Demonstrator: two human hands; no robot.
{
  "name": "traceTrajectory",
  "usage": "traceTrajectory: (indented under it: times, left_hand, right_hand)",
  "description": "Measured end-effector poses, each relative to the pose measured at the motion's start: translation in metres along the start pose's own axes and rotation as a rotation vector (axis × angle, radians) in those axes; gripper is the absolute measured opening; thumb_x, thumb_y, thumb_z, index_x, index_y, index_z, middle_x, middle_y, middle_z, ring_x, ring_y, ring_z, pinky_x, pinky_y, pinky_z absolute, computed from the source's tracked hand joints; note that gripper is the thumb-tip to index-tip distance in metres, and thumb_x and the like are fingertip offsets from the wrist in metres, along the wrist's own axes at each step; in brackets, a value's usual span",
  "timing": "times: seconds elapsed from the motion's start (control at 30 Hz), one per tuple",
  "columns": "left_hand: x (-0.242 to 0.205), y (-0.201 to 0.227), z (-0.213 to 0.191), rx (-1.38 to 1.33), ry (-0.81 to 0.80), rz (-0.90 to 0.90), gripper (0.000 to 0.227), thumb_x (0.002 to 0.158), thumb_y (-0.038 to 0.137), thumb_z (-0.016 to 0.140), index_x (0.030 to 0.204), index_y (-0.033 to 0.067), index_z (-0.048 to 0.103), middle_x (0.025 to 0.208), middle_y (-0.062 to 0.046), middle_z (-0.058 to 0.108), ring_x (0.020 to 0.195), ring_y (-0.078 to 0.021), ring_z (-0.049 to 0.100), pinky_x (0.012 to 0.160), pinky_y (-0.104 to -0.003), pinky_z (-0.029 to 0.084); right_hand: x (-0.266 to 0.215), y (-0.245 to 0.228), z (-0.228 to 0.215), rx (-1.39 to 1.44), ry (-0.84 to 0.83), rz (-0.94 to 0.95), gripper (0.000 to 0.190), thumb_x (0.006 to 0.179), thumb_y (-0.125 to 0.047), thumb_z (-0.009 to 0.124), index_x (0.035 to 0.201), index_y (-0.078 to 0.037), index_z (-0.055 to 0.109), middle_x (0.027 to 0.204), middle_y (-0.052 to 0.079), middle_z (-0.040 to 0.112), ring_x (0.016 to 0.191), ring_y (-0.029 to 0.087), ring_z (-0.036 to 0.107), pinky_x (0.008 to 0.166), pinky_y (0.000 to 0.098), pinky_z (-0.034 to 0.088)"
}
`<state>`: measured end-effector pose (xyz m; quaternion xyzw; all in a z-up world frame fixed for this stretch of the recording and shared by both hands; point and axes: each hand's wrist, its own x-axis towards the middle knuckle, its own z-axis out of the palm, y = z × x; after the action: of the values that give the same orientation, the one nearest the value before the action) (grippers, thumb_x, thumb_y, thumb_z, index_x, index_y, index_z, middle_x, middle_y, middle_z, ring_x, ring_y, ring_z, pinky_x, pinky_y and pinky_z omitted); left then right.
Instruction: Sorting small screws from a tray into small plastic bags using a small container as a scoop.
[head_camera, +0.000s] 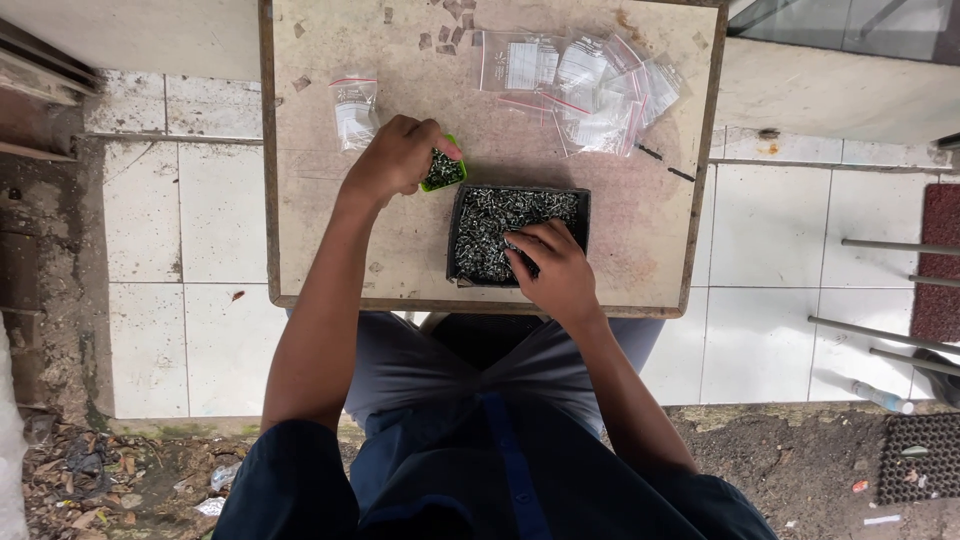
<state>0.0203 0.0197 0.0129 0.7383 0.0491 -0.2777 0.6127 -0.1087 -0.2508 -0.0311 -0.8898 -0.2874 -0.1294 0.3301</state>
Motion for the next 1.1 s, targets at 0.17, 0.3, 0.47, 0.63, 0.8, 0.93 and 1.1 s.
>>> traceTrajectory:
  times: [0.17, 0.3, 0.47, 0.63, 0.8, 0.93, 1.1]
  left_hand:
    - [0.009, -0.001, -0.001, 0.051, -0.011, -0.025, 0.049, 0.102, 0.028, 0.044, 0.121, -0.0049, 0.075, 0.058, -0.006, 0.041, 0.045, -0.01, 0.035, 0.04, -0.027, 0.026]
    - [0.024, -0.011, -0.007, 0.185, 0.01, -0.001, 0.047, 0.103, 0.03, 0.047, 0.123, -0.0034, 0.074, 0.057, -0.008, 0.05, 0.043, -0.0118, 0.041, 0.038, -0.031, 0.032]
    - [-0.003, 0.02, -0.003, 0.14, -0.046, -0.055, 0.055, 0.103, 0.03, 0.044, 0.139, -0.0046, 0.066, 0.06, -0.007, 0.043, 0.048, -0.0105, 0.035, 0.04, -0.029, 0.026]
    - [-0.02, 0.044, 0.003, 0.047, -0.066, -0.129, 0.06, 0.104, 0.034, 0.042, 0.152, 0.002, 0.055, 0.064, -0.001, 0.032, 0.049, -0.0089, 0.03, 0.044, -0.022, 0.019]
    - [-0.004, 0.023, -0.004, 0.056, -0.103, -0.154, 0.066, 0.1, 0.022, 0.036, 0.164, 0.0156, 0.045, 0.064, 0.004, 0.027, 0.049, -0.0068, 0.026, 0.042, -0.02, 0.018]
    - [0.003, 0.011, -0.007, 0.073, -0.133, -0.108, 0.069, 0.099, 0.017, 0.034, 0.167, 0.0149, 0.042, 0.063, 0.003, 0.031, 0.05, -0.0063, 0.029, 0.044, -0.018, 0.02]
    - [0.002, 0.007, -0.009, 0.101, -0.13, -0.086, 0.07, 0.098, 0.016, 0.032, 0.167, 0.0153, 0.042, 0.065, 0.003, 0.034, 0.054, -0.006, 0.029, 0.045, -0.018, 0.021]
  right_hand:
    - [0.0, -0.003, -0.002, 0.0, -0.003, 0.013, 0.017, 0.102, -0.006, 0.076, 0.118, -0.006, 0.077, 0.099, 0.008, 0.066, 0.097, 0.025, 0.069, 0.073, 0.0367, 0.063]
    - [0.003, -0.004, -0.006, 0.004, -0.023, 0.014, 0.016, 0.102, -0.005, 0.075, 0.117, -0.005, 0.077, 0.099, 0.008, 0.067, 0.097, 0.025, 0.07, 0.073, 0.0376, 0.064]
    - [-0.001, 0.002, 0.0, 0.0, 0.001, 0.007, 0.017, 0.1, -0.006, 0.077, 0.117, -0.006, 0.078, 0.098, 0.007, 0.068, 0.096, 0.024, 0.07, 0.075, 0.0358, 0.063]
    - [0.001, 0.0, -0.002, 0.005, 0.012, 0.005, 0.015, 0.099, -0.004, 0.077, 0.114, -0.005, 0.078, 0.096, 0.008, 0.068, 0.094, 0.025, 0.07, 0.074, 0.036, 0.062]
    - [0.0, 0.003, -0.001, 0.008, 0.018, -0.007, 0.016, 0.1, -0.005, 0.077, 0.116, -0.006, 0.078, 0.097, 0.007, 0.068, 0.094, 0.025, 0.07, 0.076, 0.0364, 0.062]
    - [0.001, 0.001, -0.003, 0.011, 0.012, 0.007, 0.016, 0.099, -0.005, 0.077, 0.115, -0.006, 0.078, 0.097, 0.007, 0.068, 0.094, 0.025, 0.07, 0.076, 0.036, 0.062]
    - [0.001, 0.0, -0.002, 0.019, 0.01, 0.013, 0.016, 0.1, -0.005, 0.077, 0.116, -0.006, 0.078, 0.098, 0.007, 0.069, 0.094, 0.025, 0.07, 0.076, 0.0359, 0.063]
